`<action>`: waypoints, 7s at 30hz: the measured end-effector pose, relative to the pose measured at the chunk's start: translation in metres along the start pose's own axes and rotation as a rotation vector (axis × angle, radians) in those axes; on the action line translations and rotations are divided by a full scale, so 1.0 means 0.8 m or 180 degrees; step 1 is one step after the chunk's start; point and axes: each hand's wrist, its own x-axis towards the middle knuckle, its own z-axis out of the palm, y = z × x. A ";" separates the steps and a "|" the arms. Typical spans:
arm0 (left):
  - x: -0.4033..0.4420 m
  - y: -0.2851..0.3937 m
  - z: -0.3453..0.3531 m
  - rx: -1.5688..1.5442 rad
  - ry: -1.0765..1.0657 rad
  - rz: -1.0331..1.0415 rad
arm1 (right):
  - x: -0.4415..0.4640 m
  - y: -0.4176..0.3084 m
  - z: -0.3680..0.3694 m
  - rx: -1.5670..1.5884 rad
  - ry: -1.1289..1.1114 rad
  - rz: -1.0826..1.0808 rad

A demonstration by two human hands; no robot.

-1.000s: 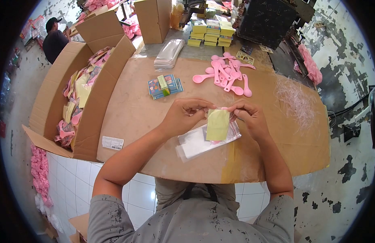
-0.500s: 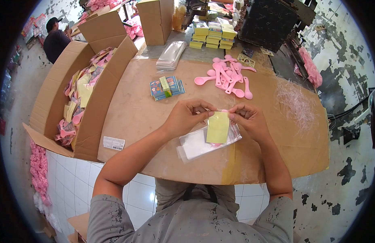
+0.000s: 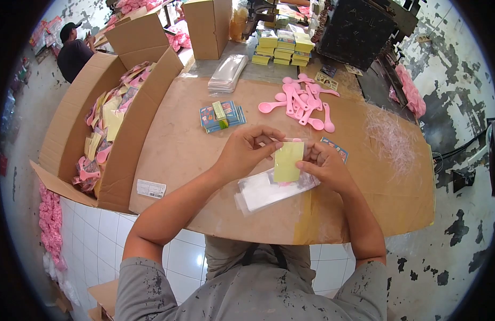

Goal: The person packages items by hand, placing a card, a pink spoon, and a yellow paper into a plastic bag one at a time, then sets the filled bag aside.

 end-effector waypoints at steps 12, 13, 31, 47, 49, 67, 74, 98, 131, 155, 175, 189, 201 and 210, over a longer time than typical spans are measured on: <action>0.003 -0.021 0.005 0.0116 -0.0160 0.0164 | 0.003 0.006 -0.001 0.0229 0.0414 -0.0130; 0.003 -0.024 0.005 0.0197 -0.0230 0.0123 | 0.002 0.004 0.000 0.0253 0.0429 -0.0133; 0.002 -0.012 -0.001 -0.0163 -0.0241 -0.0310 | 0.002 0.010 -0.006 0.0142 0.0641 -0.0148; 0.019 0.067 -0.147 -0.1122 0.2492 0.1593 | -0.007 -0.018 -0.073 -0.1594 0.1243 0.0004; 0.014 0.089 -0.151 -0.1819 0.2815 0.1770 | -0.016 -0.030 -0.086 -0.2166 0.1136 0.0039; -0.006 -0.033 0.018 0.2284 -0.0329 0.0461 | -0.026 -0.014 -0.123 -0.2452 0.1009 0.0409; -0.009 -0.030 0.012 0.1806 -0.0198 0.0127 | -0.029 -0.043 -0.082 -0.1475 0.0819 -0.0106; -0.003 -0.013 0.002 -0.0306 -0.0050 -0.0264 | -0.008 -0.006 -0.025 -0.0227 0.1184 -0.0874; -0.008 -0.016 0.008 -0.0080 -0.0421 -0.0271 | 0.075 0.004 -0.080 -0.3125 0.0905 -0.0712; -0.015 -0.001 0.015 -0.0074 -0.0504 -0.0194 | 0.027 -0.041 0.013 0.0542 0.1295 -0.0899; -0.016 -0.002 0.018 -0.0190 -0.0616 -0.0312 | 0.014 -0.040 0.027 0.0022 0.1386 -0.1253; -0.010 -0.006 0.011 -0.0435 -0.0504 -0.0303 | 0.008 0.006 0.009 -0.1939 0.0642 -0.1597; -0.018 0.016 0.009 -0.0909 -0.1244 -0.0756 | 0.005 -0.050 0.010 -0.0978 -0.0402 -0.1440; -0.026 0.024 0.021 0.0719 -0.0543 0.1354 | -0.019 -0.155 0.025 -0.2634 0.0029 -0.2242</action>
